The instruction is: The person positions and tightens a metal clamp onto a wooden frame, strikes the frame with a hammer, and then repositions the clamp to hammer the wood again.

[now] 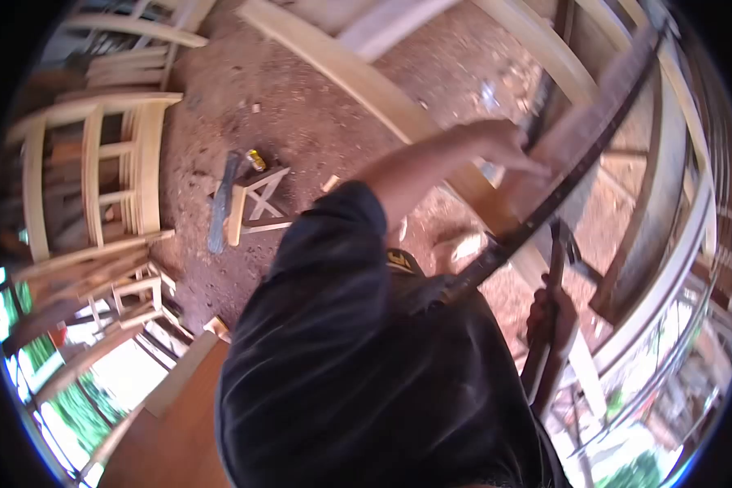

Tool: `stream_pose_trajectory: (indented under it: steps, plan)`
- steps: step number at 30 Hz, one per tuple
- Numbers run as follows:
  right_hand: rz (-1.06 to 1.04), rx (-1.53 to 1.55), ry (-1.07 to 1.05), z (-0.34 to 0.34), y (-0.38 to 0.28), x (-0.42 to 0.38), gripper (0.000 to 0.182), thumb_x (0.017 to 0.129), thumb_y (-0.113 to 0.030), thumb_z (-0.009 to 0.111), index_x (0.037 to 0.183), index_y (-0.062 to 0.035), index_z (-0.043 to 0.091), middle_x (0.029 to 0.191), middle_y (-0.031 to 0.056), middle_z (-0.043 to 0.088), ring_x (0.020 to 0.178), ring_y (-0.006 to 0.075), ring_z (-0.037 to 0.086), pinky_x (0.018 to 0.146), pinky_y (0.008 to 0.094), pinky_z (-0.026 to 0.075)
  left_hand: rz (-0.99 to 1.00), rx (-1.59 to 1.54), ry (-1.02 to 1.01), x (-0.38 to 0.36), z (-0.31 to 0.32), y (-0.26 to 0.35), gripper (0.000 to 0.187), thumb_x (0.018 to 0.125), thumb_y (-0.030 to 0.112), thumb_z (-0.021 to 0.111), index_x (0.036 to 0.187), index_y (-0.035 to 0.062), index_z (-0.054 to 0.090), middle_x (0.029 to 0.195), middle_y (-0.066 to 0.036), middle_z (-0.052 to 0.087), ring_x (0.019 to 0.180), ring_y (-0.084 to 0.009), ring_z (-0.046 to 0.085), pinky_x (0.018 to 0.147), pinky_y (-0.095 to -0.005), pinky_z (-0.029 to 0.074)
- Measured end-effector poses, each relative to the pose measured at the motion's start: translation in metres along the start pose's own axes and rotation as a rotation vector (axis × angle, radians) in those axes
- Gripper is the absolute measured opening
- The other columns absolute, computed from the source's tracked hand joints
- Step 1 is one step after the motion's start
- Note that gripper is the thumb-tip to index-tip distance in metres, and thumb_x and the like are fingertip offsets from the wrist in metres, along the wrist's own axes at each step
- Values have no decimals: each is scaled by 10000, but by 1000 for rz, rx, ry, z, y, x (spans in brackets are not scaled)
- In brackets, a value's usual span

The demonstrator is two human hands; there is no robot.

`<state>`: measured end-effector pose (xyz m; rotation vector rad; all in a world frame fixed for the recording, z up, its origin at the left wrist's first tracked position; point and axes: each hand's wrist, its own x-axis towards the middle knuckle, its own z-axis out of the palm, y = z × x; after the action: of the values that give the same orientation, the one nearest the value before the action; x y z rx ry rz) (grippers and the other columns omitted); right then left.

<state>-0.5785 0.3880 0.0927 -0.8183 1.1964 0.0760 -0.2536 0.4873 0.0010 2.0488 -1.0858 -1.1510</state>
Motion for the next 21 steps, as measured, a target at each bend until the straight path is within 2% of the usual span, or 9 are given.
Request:
stream_pose_trajectory:
  steps: [4, 5, 7, 8, 12, 14, 15, 17, 21]
  plan:
    - [-103, -104, 55, 7, 28, -17, 304, 941, -212, 551, 1190, -40, 524, 741, 50, 555, 471, 145, 523, 384, 302, 448, 112, 342, -71, -40, 13, 28, 549, 719, 502, 746, 1038, 57, 697, 963, -172, 719, 893, -348, 694, 775, -457, 548]
    - [-109, -77, 50, 11, 31, -18, 255, 935, -184, 558, 1149, -48, 527, 736, 50, 548, 465, 149, 522, 386, 306, 447, 87, 459, -89, -50, 12, 35, 631, 703, 587, 737, 1036, 52, 705, 1004, -185, 717, 924, -343, 694, 810, -460, 544]
    - [-176, -107, -19, 11, 35, -21, 156, 931, -152, 569, 1048, -65, 513, 729, 51, 540, 479, 155, 529, 400, 316, 449, 67, 475, 47, -46, 21, 33, 829, 644, 785, 679, 1004, 39, 708, 1026, -200, 711, 996, -355, 682, 882, -444, 531]
    - [-206, -115, -41, 8, 39, -18, 137, 932, -148, 574, 1020, -67, 507, 726, 50, 536, 487, 159, 532, 409, 322, 455, -89, 467, 49, -49, 19, 47, 872, 620, 807, 682, 1001, 23, 708, 1059, -211, 703, 1021, -367, 671, 906, -435, 523]
    - [-186, -91, -68, 10, 64, -4, 169, 934, -190, 634, 992, -75, 524, 726, 50, 538, 541, 180, 551, 459, 347, 489, -5, 438, 175, -48, 21, 30, 903, 593, 828, 688, 990, 17, 710, 1076, -221, 697, 1015, -362, 671, 908, -429, 520]
    - [-117, -24, -84, 7, 74, 2, 204, 937, -238, 650, 994, -77, 538, 731, 53, 547, 577, 189, 565, 499, 361, 507, -32, 436, 104, -63, 14, 48, 892, 613, 822, 679, 1007, 23, 707, 1098, -212, 695, 1013, -342, 680, 897, -434, 537]
    - [-94, 23, -118, 4, 80, 4, 222, 938, -263, 655, 995, -79, 544, 735, 54, 551, 594, 193, 571, 520, 369, 516, -55, 442, 131, -46, 20, 31, 944, 575, 860, 682, 1011, 22, 703, 1089, -217, 694, 1009, -345, 670, 898, -428, 518]
    - [-129, 18, -183, 1, 95, 13, 265, 946, -322, 647, 1002, -87, 539, 747, 56, 555, 585, 184, 554, 526, 356, 504, -144, 441, 69, -44, 21, 39, 977, 581, 878, 661, 1040, 17, 703, 1112, -225, 688, 1029, -358, 666, 910, -429, 511]
    - [-216, -47, -143, -4, 105, 0, 306, 969, -370, 615, 1011, -86, 510, 730, 45, 547, 572, 164, 540, 503, 341, 480, -66, 452, -50, -21, 21, 21, 1072, 618, 908, 594, 1157, -15, 681, 1162, -268, 664, 1105, -380, 639, 940, -412, 495]
